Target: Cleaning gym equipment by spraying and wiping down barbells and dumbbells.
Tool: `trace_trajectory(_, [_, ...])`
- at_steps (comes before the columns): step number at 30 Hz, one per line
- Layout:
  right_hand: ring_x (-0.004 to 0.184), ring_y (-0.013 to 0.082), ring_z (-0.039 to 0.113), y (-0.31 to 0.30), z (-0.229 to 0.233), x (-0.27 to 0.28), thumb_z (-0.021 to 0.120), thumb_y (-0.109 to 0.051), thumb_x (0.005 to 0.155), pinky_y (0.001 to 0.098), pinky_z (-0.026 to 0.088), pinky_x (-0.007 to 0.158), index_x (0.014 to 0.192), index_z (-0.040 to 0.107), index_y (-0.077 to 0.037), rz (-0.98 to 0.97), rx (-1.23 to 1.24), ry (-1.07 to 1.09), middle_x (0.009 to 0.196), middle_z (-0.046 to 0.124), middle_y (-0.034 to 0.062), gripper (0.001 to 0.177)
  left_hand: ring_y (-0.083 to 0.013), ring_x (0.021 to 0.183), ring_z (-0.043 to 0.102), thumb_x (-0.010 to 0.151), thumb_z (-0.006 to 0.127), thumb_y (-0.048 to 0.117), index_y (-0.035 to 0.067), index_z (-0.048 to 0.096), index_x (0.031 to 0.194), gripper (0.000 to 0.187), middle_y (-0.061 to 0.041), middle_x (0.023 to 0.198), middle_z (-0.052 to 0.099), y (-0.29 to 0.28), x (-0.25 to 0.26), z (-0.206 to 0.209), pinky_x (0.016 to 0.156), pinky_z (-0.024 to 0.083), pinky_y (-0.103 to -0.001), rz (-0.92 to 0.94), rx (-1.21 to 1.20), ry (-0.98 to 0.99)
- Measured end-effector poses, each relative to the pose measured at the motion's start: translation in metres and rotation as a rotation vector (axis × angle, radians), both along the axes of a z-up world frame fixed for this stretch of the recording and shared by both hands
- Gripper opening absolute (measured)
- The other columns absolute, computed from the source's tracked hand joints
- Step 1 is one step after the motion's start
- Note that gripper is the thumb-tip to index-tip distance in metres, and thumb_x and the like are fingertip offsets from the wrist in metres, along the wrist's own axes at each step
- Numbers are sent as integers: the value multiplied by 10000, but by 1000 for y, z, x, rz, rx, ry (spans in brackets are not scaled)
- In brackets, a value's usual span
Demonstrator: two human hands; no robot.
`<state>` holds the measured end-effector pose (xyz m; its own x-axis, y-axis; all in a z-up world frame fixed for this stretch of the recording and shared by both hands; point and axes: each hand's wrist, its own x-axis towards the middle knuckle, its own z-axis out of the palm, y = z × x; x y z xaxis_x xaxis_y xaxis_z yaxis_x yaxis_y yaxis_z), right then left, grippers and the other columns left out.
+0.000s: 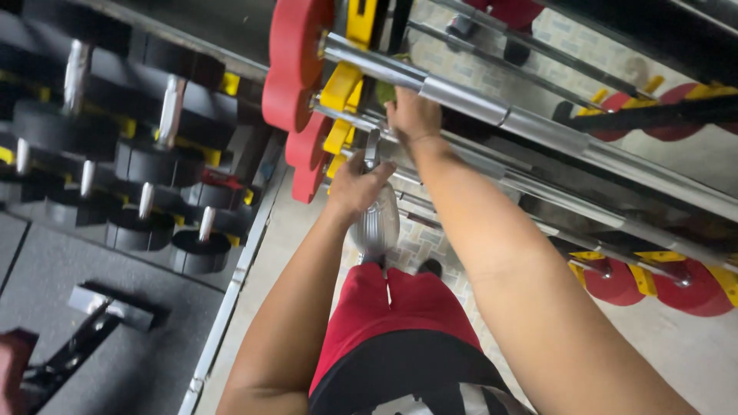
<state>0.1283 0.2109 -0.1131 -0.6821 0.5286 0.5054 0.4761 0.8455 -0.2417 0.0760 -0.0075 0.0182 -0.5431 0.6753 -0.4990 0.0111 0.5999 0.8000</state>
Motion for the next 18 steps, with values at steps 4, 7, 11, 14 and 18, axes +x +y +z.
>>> trace_trajectory(4, [1133, 410, 619, -14, 62, 31, 766, -258, 899, 521, 486, 936, 1371, 605, -221, -97, -387, -284, 1225, 673, 153, 500, -282, 1118, 673, 754, 821, 509, -46, 566, 1351, 854, -219, 1187, 698, 0, 8, -48, 954, 496, -359, 26, 65, 141])
trace_trajectory(7, [1138, 393, 638, -5, 53, 97, 833, -223, 837, 494, 501, 931, 1341, 631, -198, -11, -255, -235, 1272, 673, 147, 544, -268, 1089, 704, 764, 757, 511, 16, 650, 1309, 744, -183, 1170, 734, 2, 33, -24, 965, 516, -354, -20, 58, 35])
trace_trajectory(11, [1215, 409, 607, 7, 70, 196, 846, -150, 821, 504, 477, 1008, 1362, 624, -160, -12, -128, -183, 1340, 656, 160, 584, -267, 1038, 737, 743, 738, 496, 65, 670, 1314, 719, -172, 1124, 771, 14, 68, -8, 946, 538, -350, -61, 75, -37])
trace_trajectory(14, [1246, 412, 582, 19, 67, 274, 839, -141, 829, 532, 424, 1048, 1376, 622, -150, -87, -140, -235, 1344, 656, 164, 588, -264, 1035, 735, 740, 740, 489, 64, 673, 1312, 716, -167, 1115, 775, 21, 98, 1, 940, 537, -346, -85, 91, -24])
trace_trajectory(18, [1271, 393, 567, 40, 59, 376, 808, -151, 845, 524, 400, 1117, 1373, 637, -155, -218, -111, -260, 1333, 670, 144, 556, -272, 1058, 732, 753, 756, 464, -11, 619, 1332, 761, -182, 1139, 757, 30, 131, 1, 951, 537, -348, -97, 185, -18])
